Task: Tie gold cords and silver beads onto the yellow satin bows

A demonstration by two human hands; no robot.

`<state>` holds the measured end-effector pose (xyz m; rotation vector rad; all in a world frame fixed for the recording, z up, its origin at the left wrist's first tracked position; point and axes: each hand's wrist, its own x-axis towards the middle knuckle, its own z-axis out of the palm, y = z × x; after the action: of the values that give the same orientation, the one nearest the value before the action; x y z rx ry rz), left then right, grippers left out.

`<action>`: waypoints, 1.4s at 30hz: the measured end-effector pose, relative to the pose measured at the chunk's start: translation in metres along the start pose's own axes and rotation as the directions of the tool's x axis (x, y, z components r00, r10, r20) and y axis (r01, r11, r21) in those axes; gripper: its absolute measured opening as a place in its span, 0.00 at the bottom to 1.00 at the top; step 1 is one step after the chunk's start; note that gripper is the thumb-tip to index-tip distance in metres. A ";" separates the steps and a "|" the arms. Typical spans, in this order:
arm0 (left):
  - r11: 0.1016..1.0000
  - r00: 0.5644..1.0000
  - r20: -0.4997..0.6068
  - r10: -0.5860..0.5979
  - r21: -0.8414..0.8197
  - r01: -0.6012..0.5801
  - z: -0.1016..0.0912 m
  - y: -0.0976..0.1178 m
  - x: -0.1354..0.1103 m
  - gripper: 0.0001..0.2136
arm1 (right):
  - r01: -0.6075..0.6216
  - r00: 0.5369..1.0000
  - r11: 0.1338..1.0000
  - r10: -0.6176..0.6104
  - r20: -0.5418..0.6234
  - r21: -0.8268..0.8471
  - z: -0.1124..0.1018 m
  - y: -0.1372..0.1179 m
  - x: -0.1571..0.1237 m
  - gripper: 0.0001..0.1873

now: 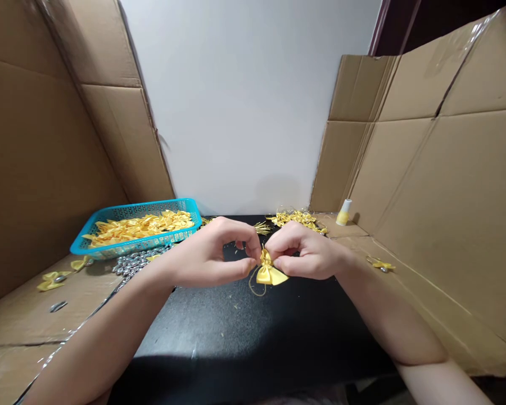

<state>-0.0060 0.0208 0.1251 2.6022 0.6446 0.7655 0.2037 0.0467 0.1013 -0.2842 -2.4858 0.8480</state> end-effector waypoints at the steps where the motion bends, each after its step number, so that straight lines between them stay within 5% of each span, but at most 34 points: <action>1: 1.000 1.000 0.003 -0.003 0.002 0.003 0.000 0.000 0.000 0.05 | 0.009 1.000 1.000 -0.009 0.006 -0.004 0.000 0.000 0.000 0.08; 16: 0.997 0.998 -0.016 -0.053 -0.057 0.052 0.004 -0.002 -0.001 0.07 | 0.088 0.996 0.995 -0.088 0.011 -0.056 0.002 -0.006 0.002 0.09; 28: 0.986 0.984 -0.067 -0.163 -0.049 0.160 0.014 -0.006 0.003 0.08 | 0.041 0.997 0.991 -0.048 -0.054 -0.124 0.003 0.006 0.003 0.11; 34: 0.996 0.994 -0.055 -0.090 -0.024 0.089 0.011 -0.003 0.002 0.07 | -0.008 1.000 0.998 0.008 -0.010 -0.070 -0.013 -0.002 -0.001 0.13; 38: 0.998 0.998 0.014 -0.067 0.000 0.067 0.008 -0.001 0.001 0.08 | 0.078 0.978 0.994 -0.092 -0.188 -0.083 -0.019 -0.007 -0.005 0.06; 42: 0.997 0.997 0.011 -0.072 0.005 0.072 0.009 -0.002 0.001 0.10 | 0.166 0.970 0.963 -0.198 -0.140 -0.211 -0.016 -0.012 -0.005 0.03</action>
<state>-0.0008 0.0213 0.1171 2.5706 0.7337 0.7276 0.2157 0.0437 0.1177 -0.1788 -2.4029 0.4837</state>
